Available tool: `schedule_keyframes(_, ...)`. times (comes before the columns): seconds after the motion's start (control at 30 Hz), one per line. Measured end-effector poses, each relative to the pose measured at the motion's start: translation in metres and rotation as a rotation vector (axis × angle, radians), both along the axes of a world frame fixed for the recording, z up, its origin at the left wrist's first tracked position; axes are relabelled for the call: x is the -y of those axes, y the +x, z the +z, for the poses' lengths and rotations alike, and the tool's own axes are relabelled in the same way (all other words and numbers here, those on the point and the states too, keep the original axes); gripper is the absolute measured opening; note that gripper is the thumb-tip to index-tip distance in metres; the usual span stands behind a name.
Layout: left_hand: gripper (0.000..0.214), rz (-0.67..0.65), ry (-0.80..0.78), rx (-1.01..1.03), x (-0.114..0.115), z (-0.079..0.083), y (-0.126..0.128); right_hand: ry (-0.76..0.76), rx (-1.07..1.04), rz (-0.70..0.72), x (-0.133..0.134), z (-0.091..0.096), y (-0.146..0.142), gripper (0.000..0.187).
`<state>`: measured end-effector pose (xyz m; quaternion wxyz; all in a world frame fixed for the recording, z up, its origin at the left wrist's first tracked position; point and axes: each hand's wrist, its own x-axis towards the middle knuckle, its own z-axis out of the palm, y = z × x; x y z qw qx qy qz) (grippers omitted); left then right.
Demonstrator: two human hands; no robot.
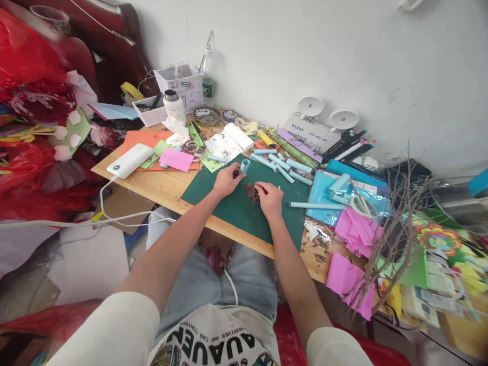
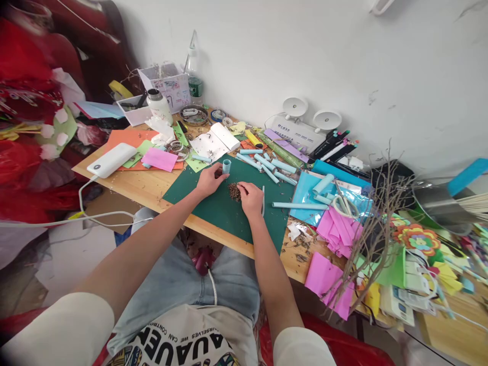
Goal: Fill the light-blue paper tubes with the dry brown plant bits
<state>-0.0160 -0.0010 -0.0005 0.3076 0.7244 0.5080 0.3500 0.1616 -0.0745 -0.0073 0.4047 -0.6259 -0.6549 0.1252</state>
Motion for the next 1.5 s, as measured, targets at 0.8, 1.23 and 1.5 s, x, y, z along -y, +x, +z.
schedule_keyframes(0.8, 0.021, 0.005, 0.004, -0.006, 0.0014, 0.001, 0.0008, 0.01, 0.071, 0.024, 0.001, 0.0068, -0.003, 0.027)
schedule_keyframes(1.23, 0.021, 0.01, 0.058, -0.026, 0.0017, 0.0, -0.0003, 0.007, 0.013, -0.033, 0.0039, 0.0063, -0.0005, 0.024)
schedule_keyframes(1.5, 0.021, 0.009, 0.052, -0.021, 0.0009, -0.0013, 0.0, 0.11, 0.007, -0.053, 0.0039, 0.0074, -0.0009, 0.027)
